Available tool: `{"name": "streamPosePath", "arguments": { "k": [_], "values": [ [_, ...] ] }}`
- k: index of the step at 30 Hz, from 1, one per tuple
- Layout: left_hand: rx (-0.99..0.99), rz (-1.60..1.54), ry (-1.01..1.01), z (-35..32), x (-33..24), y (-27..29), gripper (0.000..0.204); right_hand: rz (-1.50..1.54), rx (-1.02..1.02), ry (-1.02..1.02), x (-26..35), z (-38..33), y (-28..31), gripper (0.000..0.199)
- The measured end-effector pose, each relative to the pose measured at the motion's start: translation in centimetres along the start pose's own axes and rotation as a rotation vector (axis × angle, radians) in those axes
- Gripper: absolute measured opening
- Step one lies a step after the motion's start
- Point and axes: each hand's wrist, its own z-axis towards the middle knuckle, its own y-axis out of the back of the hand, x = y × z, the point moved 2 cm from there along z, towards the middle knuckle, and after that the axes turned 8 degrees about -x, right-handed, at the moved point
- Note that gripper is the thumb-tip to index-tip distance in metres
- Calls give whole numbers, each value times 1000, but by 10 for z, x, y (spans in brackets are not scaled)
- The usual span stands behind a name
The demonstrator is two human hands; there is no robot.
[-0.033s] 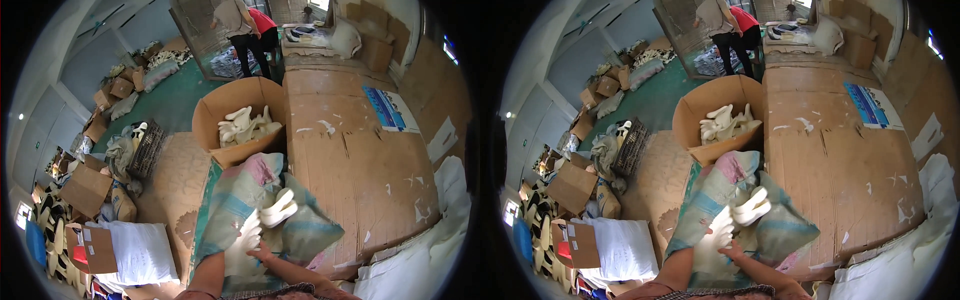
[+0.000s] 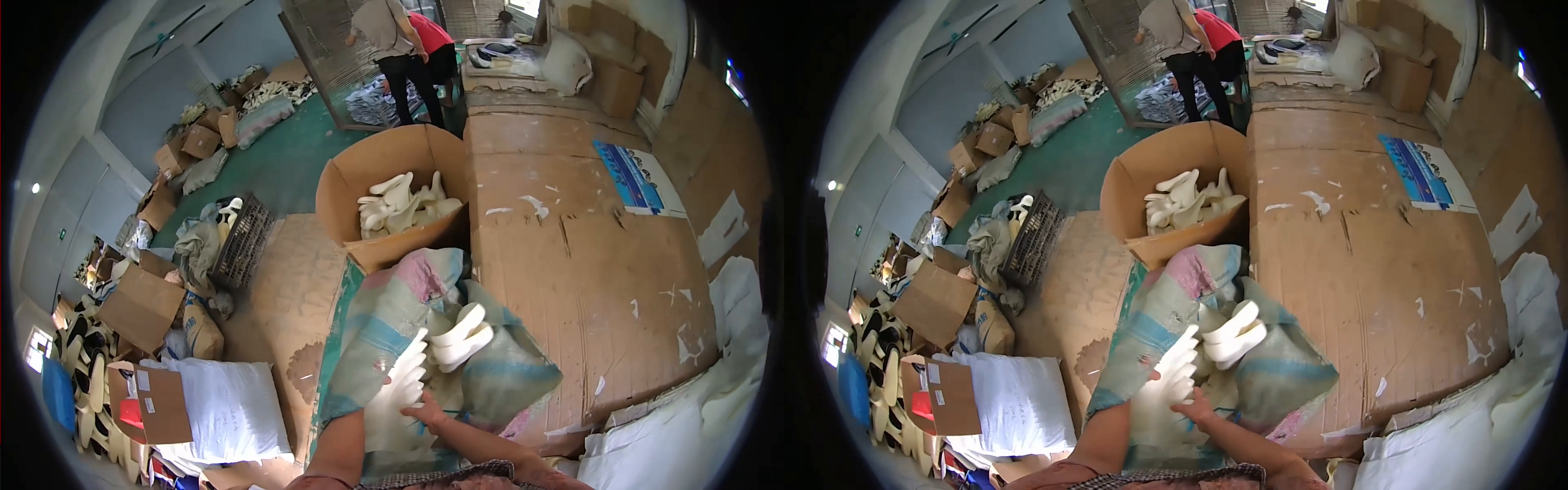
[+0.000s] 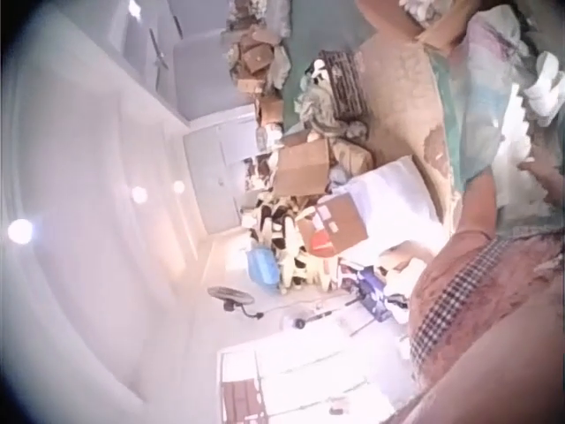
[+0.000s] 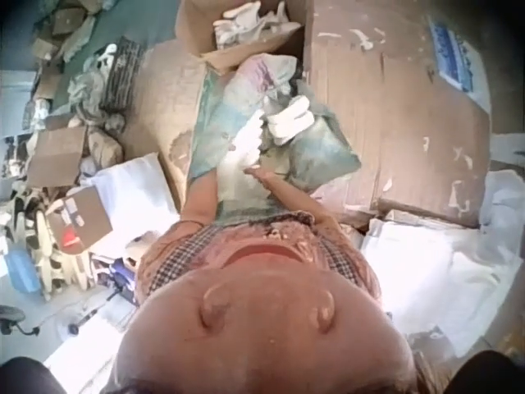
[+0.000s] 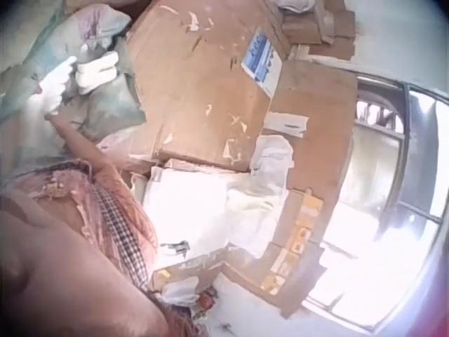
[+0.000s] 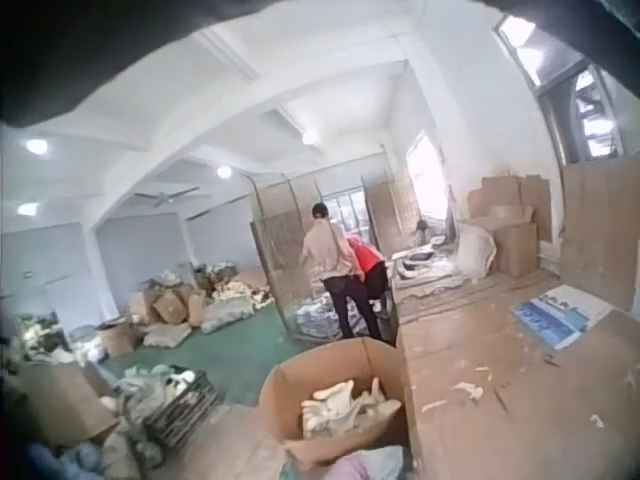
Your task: Organize and stack white foam inserts on a workbench and place them into a large storage bag.
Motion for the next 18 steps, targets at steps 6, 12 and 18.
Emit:
{"name": "streamPosePath", "arguments": {
  "k": [6, 12, 18],
  "values": [
    [48, 148, 748, -6, 8, 22, 67, -177, -24, 347, 103, -49, -1, 67],
    [118, 131, 801, 79, -107, 24, 61, -219, -253, 633, 193, -119, 62, 57],
    [2, -90, 74, 147, -196, -73, 65, -239, -745, 742, 230, -210, 204, 53]
  ]
}}
